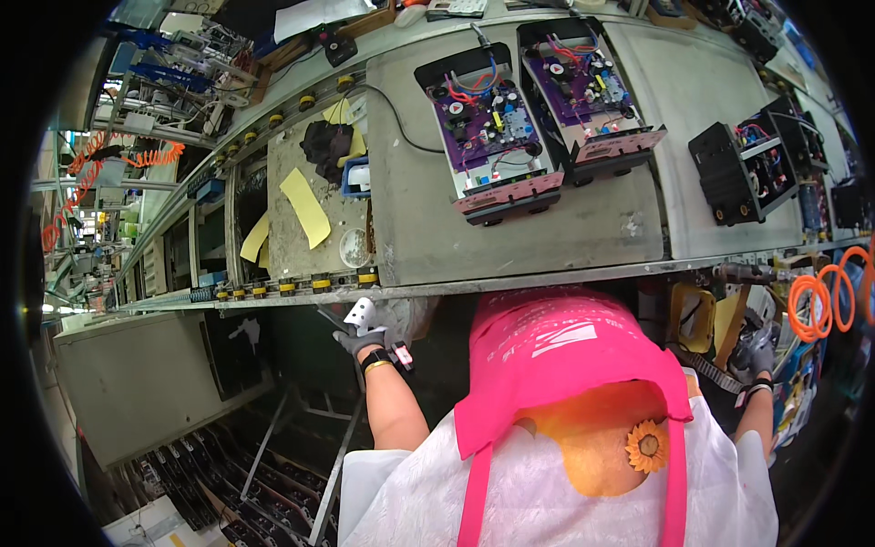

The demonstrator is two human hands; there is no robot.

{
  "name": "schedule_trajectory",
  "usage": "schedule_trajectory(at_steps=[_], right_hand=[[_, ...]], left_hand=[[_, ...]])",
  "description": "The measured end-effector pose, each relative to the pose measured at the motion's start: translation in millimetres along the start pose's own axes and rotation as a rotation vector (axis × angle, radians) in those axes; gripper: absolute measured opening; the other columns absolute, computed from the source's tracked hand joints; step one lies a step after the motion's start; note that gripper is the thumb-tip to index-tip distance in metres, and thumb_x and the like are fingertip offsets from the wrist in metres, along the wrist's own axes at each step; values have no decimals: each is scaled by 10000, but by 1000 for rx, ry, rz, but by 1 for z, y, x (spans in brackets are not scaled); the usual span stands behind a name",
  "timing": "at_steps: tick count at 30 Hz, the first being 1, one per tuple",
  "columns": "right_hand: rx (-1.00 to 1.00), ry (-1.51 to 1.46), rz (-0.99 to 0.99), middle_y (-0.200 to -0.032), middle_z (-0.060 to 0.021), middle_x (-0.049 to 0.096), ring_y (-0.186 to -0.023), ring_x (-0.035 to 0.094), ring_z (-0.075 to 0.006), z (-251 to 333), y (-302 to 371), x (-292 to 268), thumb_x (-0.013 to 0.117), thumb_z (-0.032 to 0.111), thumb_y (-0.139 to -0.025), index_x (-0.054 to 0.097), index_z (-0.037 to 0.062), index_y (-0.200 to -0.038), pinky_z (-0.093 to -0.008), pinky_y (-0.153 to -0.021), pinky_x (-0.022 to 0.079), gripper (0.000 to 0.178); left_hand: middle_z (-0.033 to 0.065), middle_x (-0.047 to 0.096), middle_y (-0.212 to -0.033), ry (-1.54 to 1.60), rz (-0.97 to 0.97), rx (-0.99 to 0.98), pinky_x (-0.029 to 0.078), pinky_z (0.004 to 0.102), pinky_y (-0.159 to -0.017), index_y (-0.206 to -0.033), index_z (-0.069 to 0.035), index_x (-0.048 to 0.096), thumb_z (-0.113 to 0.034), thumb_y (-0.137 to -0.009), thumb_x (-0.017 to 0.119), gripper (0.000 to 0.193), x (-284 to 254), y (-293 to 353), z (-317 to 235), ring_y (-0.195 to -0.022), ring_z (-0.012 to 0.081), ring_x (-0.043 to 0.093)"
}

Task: Assembling and testing electronic power components on an industrial workbench.

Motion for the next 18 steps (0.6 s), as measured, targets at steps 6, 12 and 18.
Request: schedule_trajectory(at_steps=[6,12,18], right_hand=[[103,76,-14,-1086,-147,613,-927,589,-285,73,-45,15,404,340,-910,454,38,-1260,-370,-785,452,465],[221,-486,-139,-1005,-151,633,-858,582,-250,-1,-99,38,518,259,-841,592,-28,-1094,-350,-751,446,390],[295,-485,-166,-995,-142,632,-837,570,-237,-16,-95,43,533,242,-826,589,-38,-1099,-346,-740,446,395]], left_hand=[[94,529,-1224,26,112,96,233,559,-990,-1154,-117,555,-501,-821,428,524,-13,-25,-6,-1160,286,454],[78,649,-969,-1251,133,598,496,323,-736,-1055,-5,587,114,-688,597,386,-54,-67,-14,-834,184,620],[77,650,-1033,-1182,114,435,488,301,-792,-1076,-5,589,55,-758,584,323,-53,-79,-13,-886,177,624]])
Point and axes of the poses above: each hand's wrist, its own y-axis away from the middle knuckle, its own x-axis out of the palm, z = x × y, the point moved 1 cm from there along -y, towards the middle knuckle
